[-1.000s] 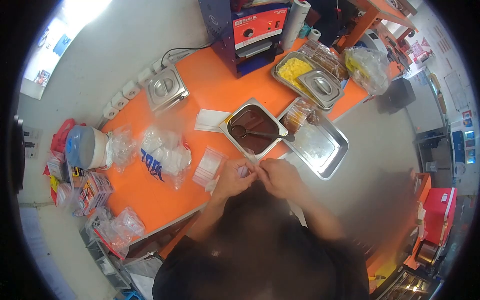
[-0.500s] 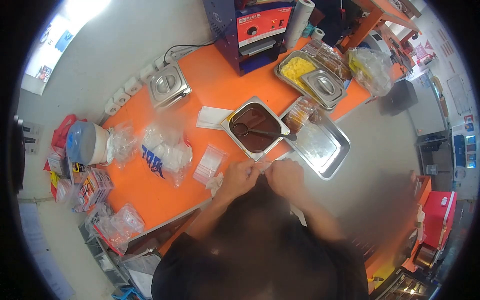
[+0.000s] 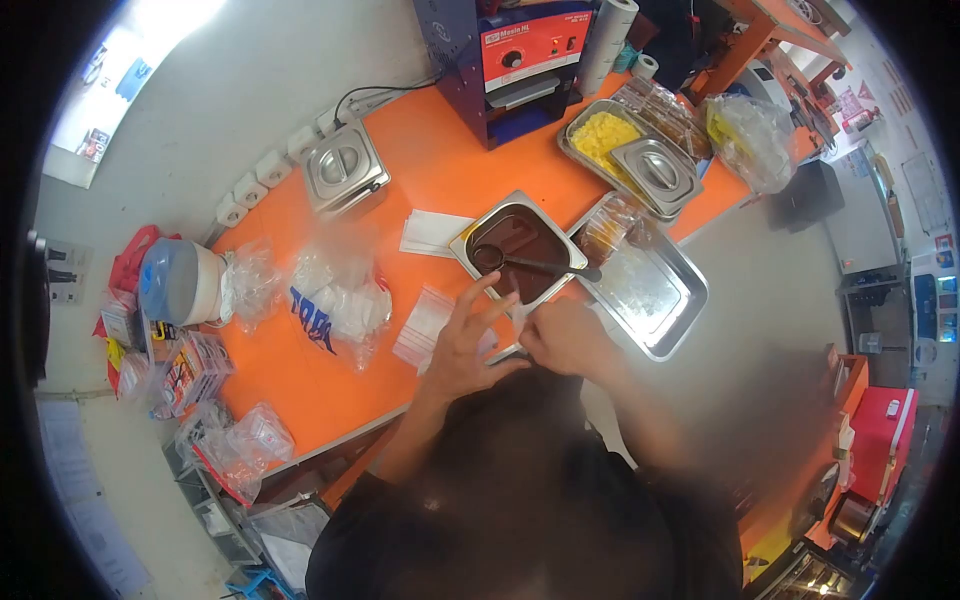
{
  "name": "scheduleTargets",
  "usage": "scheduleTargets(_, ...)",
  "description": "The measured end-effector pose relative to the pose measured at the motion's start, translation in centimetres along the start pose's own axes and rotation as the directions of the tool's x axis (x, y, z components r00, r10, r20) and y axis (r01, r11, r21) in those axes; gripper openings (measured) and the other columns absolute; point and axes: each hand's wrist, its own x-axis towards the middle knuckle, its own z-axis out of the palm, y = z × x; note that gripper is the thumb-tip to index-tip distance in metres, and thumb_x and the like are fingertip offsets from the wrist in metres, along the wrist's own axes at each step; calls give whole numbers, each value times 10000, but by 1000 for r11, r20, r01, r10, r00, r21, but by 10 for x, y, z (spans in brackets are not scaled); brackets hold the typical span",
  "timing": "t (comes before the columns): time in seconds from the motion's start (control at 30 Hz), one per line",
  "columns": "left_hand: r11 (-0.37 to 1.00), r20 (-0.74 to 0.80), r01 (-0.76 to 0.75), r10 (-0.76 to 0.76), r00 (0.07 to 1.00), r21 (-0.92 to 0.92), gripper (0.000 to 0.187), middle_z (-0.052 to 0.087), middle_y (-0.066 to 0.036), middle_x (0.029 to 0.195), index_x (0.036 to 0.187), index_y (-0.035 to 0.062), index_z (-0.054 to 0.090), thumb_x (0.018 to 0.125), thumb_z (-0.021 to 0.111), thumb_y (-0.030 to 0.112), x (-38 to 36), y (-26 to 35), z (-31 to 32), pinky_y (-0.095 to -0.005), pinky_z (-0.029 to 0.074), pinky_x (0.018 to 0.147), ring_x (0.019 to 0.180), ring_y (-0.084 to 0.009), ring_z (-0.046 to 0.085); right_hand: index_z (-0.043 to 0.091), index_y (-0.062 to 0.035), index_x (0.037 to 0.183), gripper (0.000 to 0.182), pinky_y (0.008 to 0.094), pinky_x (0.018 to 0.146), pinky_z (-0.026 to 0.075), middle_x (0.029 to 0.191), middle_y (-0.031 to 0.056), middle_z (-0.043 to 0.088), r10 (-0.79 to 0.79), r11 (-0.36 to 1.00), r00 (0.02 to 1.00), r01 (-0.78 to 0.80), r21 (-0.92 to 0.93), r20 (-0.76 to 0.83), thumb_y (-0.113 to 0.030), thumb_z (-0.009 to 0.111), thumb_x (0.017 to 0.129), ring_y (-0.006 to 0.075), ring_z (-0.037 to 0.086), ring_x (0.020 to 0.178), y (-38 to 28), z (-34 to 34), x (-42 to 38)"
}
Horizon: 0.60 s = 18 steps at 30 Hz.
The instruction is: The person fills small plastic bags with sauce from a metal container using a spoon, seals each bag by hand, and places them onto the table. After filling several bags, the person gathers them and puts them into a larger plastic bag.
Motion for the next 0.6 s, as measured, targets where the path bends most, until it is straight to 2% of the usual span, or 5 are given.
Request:
scheduleTargets(0.07, 1000, 125, -1, -2, 992, 31, 575, 593, -142, 1307, 1204, 61, 644, 696, 893, 162, -4, -7, -6, -367, 565, 799, 965, -301, 675, 724, -12, 795, 325, 509, 691, 538, 728, 224, 679, -121, 990, 986, 110, 91, 117, -294, 617, 914, 424, 664, 673, 1, -6, 9)
scheduleTargets(0.17, 987, -77, -137, 144, 987, 90, 566, 633, -140, 1255, 1196, 63, 665, 696, 905, 178, -4, -26, -11, -355, 570, 799, 927, -279, 682, 716, -25, 859, 285, 496, 721, 540, 786, 181, 698, -86, 970, 996, 76, 231, 35, -294, 641, 913, 398, 668, 770, 12, -6, 36)
scheduleTargets(0.23, 999, -131, 52, -51, 990, 7, 549, 697, -132, 1100, 1100, 34, 693, 647, 948, 208, -9, -26, -19, -335, 550, 785, 855, -222, 677, 684, -55, 925, 165, 458, 728, 517, 801, 142, 702, -102, 993, 870, 59, -104, -483, -212, 701, 882, 338, 649, 854, 37, 22, 60)
scheduleTargets(0.37, 996, -195, 75, -82, 977, -39, 526, 722, -107, 1006, 1056, 25, 706, 625, 964, 181, -17, -41, -23, -319, 542, 771, 847, -183, 674, 670, -94, 1047, 198, 467, 830, 505, 913, 97, 695, -136, 930, 941, 13, -369, -309, -167, 698, 865, 331, 630, 978, 67, 55, 83)
scheduleTargets(0.6, 946, -143, 223, -261, 955, -234, 531, 726, -97, 1028, 1110, 9, 706, 646, 945, 107, -23, -48, -20, -300, 544, 788, 910, -174, 680, 704, -84, 996, 193, 463, 635, 573, 896, 129, 683, -31, 945, 925, -96, -311, -380, -114, 546, 888, 337, 707, 777, 51, 47, 85)
